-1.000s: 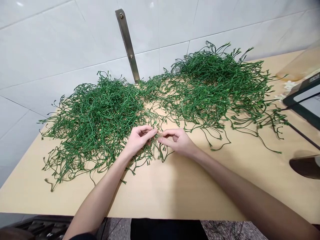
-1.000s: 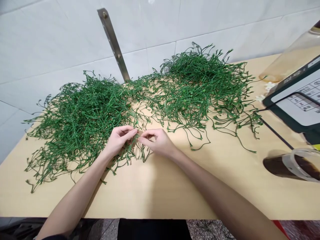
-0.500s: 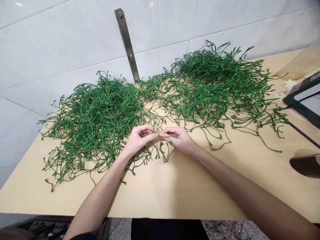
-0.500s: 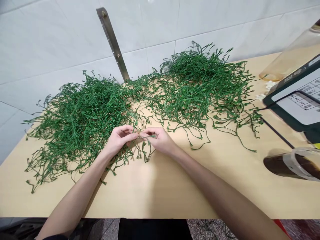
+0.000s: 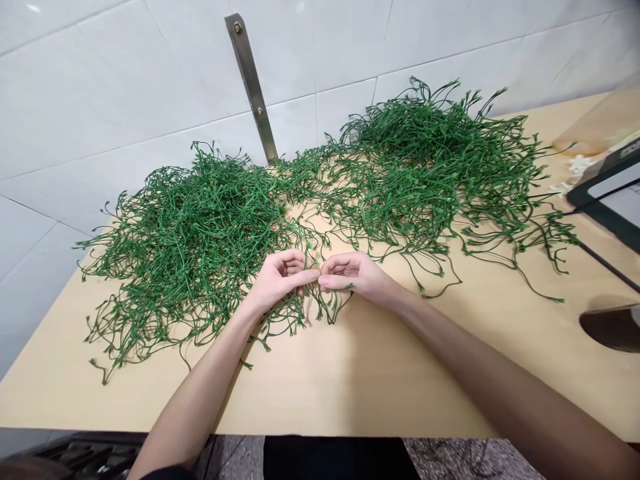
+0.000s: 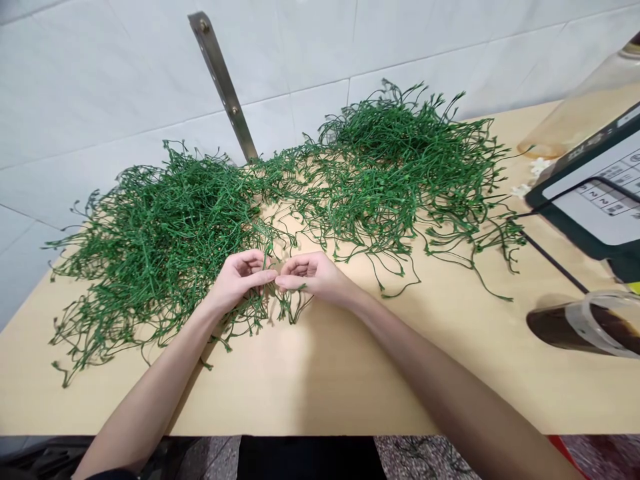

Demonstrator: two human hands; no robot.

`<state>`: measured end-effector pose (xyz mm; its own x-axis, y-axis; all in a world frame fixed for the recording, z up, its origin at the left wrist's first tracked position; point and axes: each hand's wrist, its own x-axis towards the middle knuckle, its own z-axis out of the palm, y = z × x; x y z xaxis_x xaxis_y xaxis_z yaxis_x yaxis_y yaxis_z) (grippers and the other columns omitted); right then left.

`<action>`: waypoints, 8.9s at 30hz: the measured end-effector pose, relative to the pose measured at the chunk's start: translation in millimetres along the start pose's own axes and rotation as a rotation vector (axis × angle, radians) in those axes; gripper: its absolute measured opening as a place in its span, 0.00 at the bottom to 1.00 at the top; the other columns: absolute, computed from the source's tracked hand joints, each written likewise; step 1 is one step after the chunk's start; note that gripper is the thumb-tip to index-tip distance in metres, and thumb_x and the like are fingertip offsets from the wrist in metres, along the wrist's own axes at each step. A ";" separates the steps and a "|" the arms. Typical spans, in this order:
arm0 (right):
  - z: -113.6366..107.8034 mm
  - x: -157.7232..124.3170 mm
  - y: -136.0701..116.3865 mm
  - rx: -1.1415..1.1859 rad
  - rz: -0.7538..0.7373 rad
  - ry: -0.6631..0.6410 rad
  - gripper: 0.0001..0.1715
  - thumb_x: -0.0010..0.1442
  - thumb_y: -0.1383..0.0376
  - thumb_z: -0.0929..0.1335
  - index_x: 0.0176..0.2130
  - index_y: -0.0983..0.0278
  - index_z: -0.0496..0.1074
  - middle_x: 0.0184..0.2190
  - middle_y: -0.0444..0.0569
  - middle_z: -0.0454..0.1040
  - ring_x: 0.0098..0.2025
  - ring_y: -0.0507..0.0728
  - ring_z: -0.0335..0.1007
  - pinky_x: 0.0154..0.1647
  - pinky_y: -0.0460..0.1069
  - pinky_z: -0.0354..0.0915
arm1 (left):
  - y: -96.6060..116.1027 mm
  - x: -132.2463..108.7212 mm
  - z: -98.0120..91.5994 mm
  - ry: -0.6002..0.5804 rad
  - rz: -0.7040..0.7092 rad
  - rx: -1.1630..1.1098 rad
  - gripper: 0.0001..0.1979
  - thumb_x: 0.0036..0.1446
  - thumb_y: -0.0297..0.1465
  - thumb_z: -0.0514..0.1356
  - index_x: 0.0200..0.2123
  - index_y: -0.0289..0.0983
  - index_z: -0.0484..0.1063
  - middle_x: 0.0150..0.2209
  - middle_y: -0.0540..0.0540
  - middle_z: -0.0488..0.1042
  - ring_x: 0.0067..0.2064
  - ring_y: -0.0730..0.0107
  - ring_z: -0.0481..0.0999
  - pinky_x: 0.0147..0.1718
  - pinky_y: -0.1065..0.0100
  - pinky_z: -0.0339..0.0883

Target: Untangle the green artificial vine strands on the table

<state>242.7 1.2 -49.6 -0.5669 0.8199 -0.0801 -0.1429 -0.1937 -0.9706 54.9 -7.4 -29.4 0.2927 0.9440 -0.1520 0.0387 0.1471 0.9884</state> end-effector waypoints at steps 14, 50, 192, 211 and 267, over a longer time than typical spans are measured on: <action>-4.4 4.3 7.9 0.177 0.038 0.051 0.19 0.41 0.66 0.79 0.36 0.67 0.77 0.27 0.46 0.79 0.29 0.51 0.75 0.35 0.47 0.70 | 2.8 0.5 -1.0 -0.094 -0.041 -0.047 0.18 0.36 0.28 0.73 0.32 0.33 0.72 0.28 0.51 0.76 0.29 0.76 0.75 0.31 0.74 0.69; -9.3 6.4 11.1 0.269 -0.047 0.043 0.20 0.44 0.64 0.79 0.36 0.66 0.73 0.24 0.44 0.78 0.25 0.50 0.73 0.29 0.46 0.70 | 2.0 0.2 2.2 -0.136 -0.133 -0.017 0.13 0.43 0.33 0.71 0.29 0.31 0.73 0.24 0.49 0.74 0.20 0.81 0.64 0.19 0.74 0.57; -0.4 13.3 11.1 0.425 -0.077 0.047 0.09 0.50 0.65 0.71 0.23 0.69 0.75 0.23 0.49 0.74 0.27 0.54 0.72 0.33 0.50 0.66 | -3.3 4.1 3.4 0.069 -0.080 -0.296 0.19 0.37 0.31 0.74 0.32 0.33 0.72 0.26 0.50 0.77 0.27 0.75 0.76 0.29 0.73 0.69; -0.8 8.7 8.7 0.375 0.003 -0.063 0.12 0.46 0.64 0.78 0.26 0.68 0.75 0.22 0.48 0.77 0.24 0.50 0.72 0.24 0.44 0.65 | -3.1 3.8 0.7 0.037 -0.123 -0.211 0.21 0.39 0.36 0.73 0.34 0.32 0.72 0.23 0.48 0.77 0.21 0.78 0.71 0.21 0.76 0.60; 6.5 5.4 5.4 0.013 -0.041 -0.197 0.29 0.57 0.44 0.68 0.24 0.64 0.60 0.19 0.36 0.49 0.22 0.47 0.41 0.23 0.48 0.39 | -6.7 -0.7 0.7 -0.283 -0.082 -0.017 0.32 0.47 0.56 0.62 0.13 0.36 0.56 0.14 0.55 0.52 0.18 0.81 0.49 0.21 0.70 0.41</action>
<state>233.6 1.0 -53.9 -0.7083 0.7059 0.0064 -0.1789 -0.1706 -0.9690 55.1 -9.2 -35.9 0.5440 0.8094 -0.2214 0.0583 0.2267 0.9722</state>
